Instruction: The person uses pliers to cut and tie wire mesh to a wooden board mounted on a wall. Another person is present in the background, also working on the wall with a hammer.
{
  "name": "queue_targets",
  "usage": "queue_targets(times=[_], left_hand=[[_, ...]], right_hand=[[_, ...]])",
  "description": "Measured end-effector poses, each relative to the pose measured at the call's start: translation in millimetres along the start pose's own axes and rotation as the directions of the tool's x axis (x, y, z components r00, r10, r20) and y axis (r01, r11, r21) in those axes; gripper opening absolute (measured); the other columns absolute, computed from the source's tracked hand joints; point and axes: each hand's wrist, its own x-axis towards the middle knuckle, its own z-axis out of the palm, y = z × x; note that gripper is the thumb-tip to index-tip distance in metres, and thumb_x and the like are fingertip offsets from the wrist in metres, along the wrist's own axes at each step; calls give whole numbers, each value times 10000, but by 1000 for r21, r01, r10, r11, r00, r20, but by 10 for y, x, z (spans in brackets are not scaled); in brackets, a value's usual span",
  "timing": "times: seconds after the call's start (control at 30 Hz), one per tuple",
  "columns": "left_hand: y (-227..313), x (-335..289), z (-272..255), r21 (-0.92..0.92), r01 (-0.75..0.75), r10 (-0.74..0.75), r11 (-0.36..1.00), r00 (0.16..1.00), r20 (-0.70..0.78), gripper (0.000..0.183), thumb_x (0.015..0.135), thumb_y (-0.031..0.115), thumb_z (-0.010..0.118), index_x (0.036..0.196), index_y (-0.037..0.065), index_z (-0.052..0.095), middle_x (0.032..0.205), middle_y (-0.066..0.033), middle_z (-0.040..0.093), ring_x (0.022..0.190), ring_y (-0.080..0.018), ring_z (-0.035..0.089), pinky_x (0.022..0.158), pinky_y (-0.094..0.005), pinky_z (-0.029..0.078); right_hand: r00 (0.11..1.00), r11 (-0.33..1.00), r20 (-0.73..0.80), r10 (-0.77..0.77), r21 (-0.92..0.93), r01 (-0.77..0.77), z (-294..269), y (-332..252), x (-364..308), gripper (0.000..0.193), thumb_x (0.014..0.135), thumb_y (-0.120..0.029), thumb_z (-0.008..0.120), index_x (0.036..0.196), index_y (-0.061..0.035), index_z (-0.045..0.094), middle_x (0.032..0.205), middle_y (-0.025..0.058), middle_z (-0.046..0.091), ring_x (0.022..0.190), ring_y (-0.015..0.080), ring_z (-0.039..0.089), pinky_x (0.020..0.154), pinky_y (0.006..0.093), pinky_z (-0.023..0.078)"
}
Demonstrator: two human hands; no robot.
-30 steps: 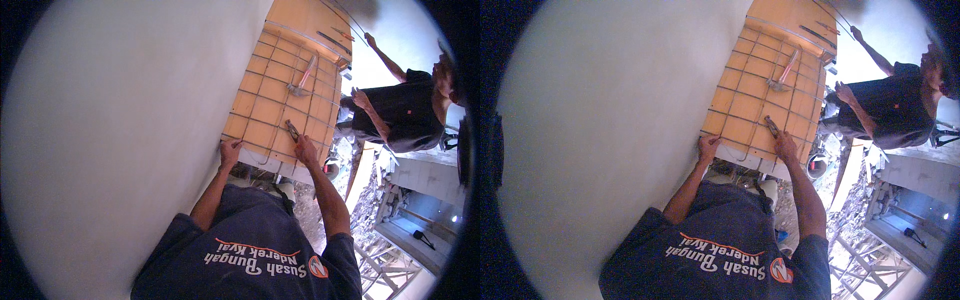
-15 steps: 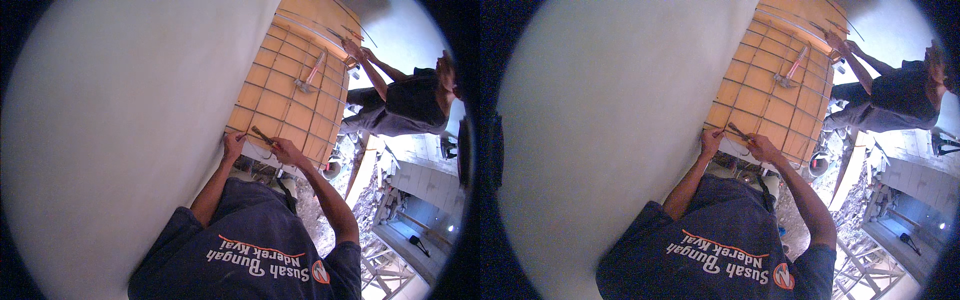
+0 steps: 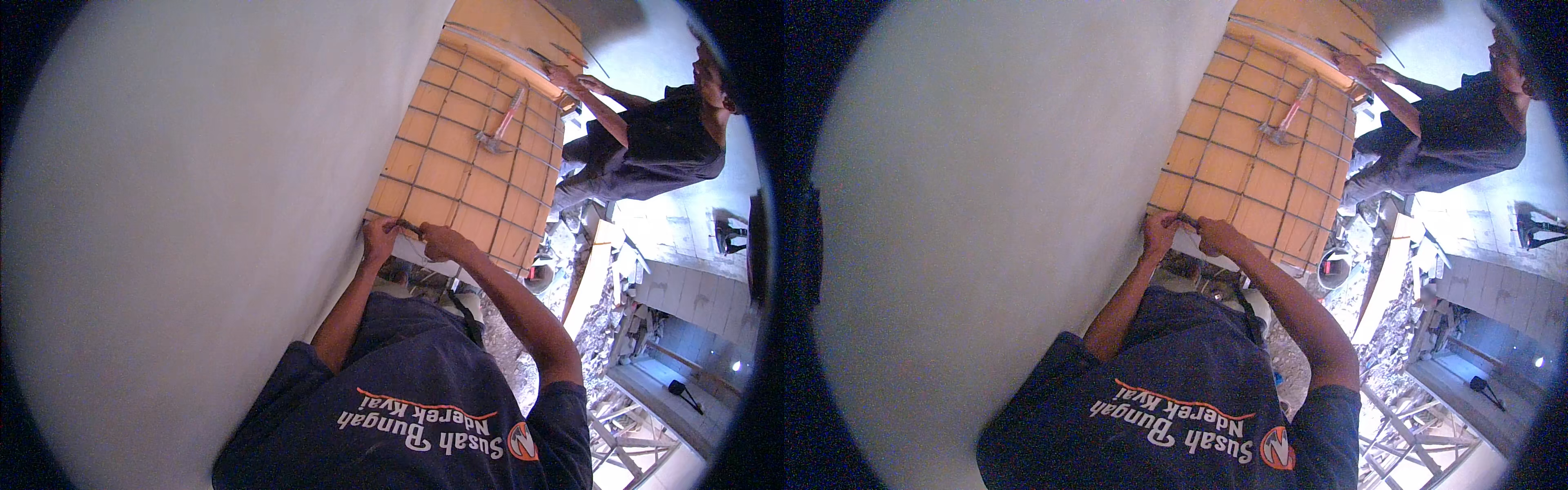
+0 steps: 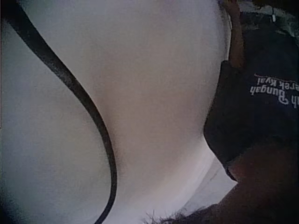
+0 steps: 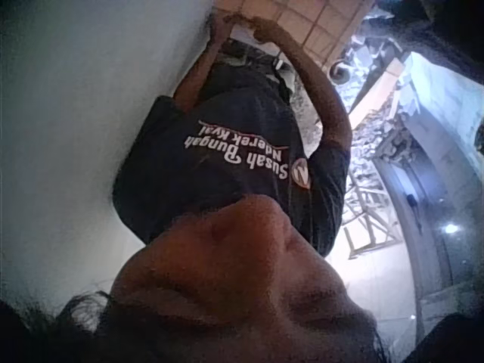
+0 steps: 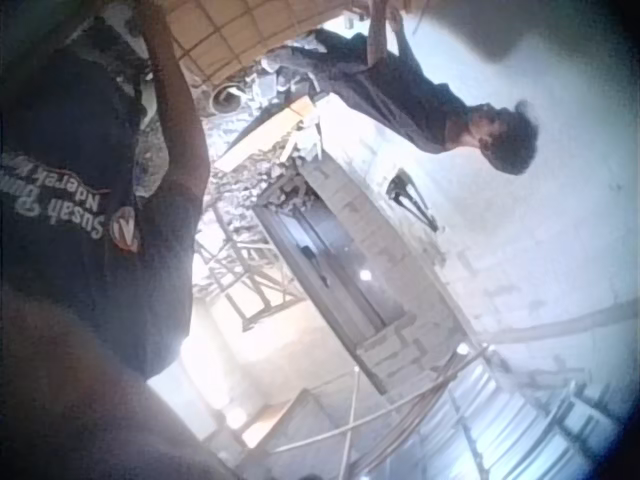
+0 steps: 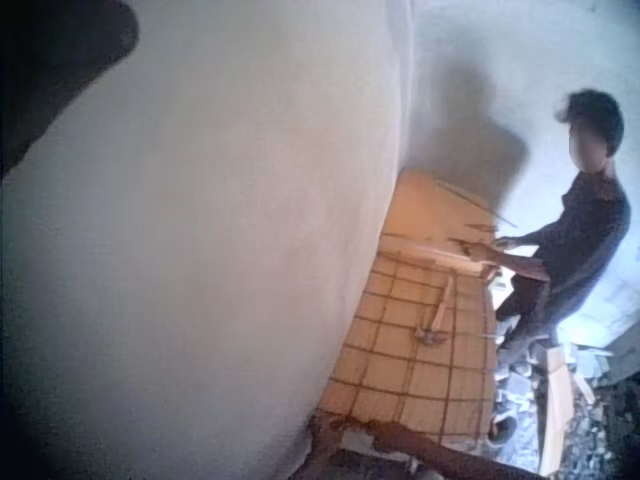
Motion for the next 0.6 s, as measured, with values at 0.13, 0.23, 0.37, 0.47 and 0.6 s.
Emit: queue_targets(times=[0.13,0.23,0.37,0.47,0.6], left_hand=[[57,7,-37,-22,2,-1,1000,999,39,249,816,10,768,1057,-34,728,980,-178,746,881,-247,736,799,-340,573],[36,25,-43,1,5,-5,1000,999,53,253,818,1,762,1067,-30,727,987,-176,745,907,-242,735,811,-339,573],[43,11,-33,-13,5,-5,1000,999,44,251,824,-4,755,1072,-23,727,988,-171,745,916,-233,733,818,-341,575],[-89,19,-20,-94,-25,27,995,1000,12,253,825,-9,748,1077,-21,726,987,-167,745,911,-237,734,819,-343,579],[-14,14,-31,-89,-39,43,995,998,36,253,826,-12,742,1078,-22,723,976,-154,749,909,-231,735,832,-339,582]], right_hand=[[999,995,-18,29,-98,-30,-38,-133,-2,440,804,-60,598,1243,-70,572,1072,241,698,990,421,688,823,517,560],[998,978,-36,-44,-204,36,-51,-116,-7,412,802,-61,626,1214,-58,597,1048,241,703,975,410,696,803,503,571],[980,956,-148,-135,-280,89,-39,-53,-65,356,832,-76,635,1186,-45,605,974,242,679,902,416,699,767,492,579],[952,945,-240,-191,-309,111,14,-51,-185,335,874,-95,618,1203,-50,577,957,236,640,862,426,693,749,504,575],[928,957,-330,-174,-280,80,266,128,-226,353,915,-119,594,1258,-77,525,986,228,607,845,426,686,739,514,569]])
